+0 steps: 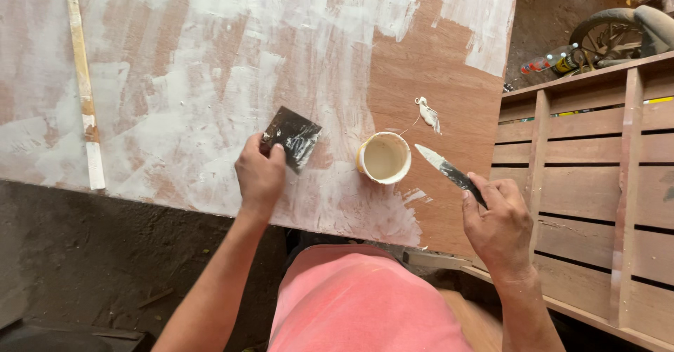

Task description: The person applies white putty to a wooden board using a metal scraper, picking up putty from a small cup and spreading it across the surface with repeated strokes.

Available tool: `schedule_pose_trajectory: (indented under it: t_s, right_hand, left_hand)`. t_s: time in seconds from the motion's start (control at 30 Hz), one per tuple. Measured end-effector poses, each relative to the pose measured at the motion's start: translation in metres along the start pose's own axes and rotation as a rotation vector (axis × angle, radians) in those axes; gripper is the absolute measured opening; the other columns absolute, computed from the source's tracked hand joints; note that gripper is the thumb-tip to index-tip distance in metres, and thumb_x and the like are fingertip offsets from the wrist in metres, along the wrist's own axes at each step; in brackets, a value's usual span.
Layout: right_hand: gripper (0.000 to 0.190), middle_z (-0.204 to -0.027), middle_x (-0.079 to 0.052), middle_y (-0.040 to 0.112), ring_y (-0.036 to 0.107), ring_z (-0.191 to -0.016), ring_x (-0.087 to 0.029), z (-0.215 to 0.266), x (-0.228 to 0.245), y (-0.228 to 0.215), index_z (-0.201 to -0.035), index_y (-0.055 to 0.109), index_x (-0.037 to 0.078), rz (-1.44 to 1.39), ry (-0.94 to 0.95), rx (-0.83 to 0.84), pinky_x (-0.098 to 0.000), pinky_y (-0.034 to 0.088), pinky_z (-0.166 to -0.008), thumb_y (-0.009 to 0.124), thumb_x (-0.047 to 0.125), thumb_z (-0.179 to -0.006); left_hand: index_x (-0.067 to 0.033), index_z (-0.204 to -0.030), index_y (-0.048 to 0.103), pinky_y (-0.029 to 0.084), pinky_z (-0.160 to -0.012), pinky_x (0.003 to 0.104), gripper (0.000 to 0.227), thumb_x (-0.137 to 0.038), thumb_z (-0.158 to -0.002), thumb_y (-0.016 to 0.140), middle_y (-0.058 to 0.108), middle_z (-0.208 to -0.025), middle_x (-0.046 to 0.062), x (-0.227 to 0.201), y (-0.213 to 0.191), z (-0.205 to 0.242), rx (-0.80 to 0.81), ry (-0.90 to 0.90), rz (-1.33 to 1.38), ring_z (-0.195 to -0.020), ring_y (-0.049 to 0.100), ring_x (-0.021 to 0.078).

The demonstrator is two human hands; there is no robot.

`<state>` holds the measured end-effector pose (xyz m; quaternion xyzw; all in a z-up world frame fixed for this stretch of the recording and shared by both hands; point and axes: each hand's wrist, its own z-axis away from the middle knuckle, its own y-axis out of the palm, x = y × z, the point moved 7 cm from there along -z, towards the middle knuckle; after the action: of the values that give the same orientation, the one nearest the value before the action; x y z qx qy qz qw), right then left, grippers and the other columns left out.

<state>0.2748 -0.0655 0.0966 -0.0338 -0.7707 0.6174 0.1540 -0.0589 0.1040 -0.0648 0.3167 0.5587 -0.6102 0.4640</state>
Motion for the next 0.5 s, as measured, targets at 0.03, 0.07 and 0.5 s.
schedule_pose_trajectory:
  t_s: [0.03,0.07,0.5]
  right_hand:
    - [0.028,-0.098,-0.01,0.064,0.065,-0.083,-0.024,0.0,0.004,0.0,-0.12,0.075,0.007,0.006,-0.016,0.001,-0.0376,0.055,-0.074,0.072,0.015,-0.093]
    - [0.026,-0.096,-0.009,0.065,0.065,-0.084,-0.024,0.0,0.007,-0.001,-0.118,0.075,0.007,0.049,-0.053,-0.005,-0.0378,0.055,-0.074,0.072,0.014,-0.093]
    - [0.02,-0.087,-0.011,0.069,0.067,-0.082,-0.024,-0.039,0.062,0.033,-0.103,0.073,0.004,0.437,-0.591,0.042,-0.038,0.053,-0.071,0.065,0.007,-0.085]
  left_hand:
    - [0.0067,-0.126,0.055,0.051,-0.098,0.044,0.044,-0.012,-0.089,0.07,0.06,-0.122,0.023,-0.02,-0.008,0.012,-0.184,0.307,-0.253,-0.112,0.058,0.03]
    - [0.0081,-0.137,0.048,0.046,-0.111,0.048,0.061,-0.011,-0.085,0.075,0.054,-0.134,0.026,-0.039,-0.008,0.034,-0.365,0.615,-0.505,-0.128,0.053,0.0342]
    - [-0.0044,-0.146,0.036,0.034,-0.111,0.05,0.104,-0.035,-0.066,0.094,0.053,-0.139,0.017,-0.057,0.147,0.079,0.228,0.699,0.034,-0.132,0.049,0.0335]
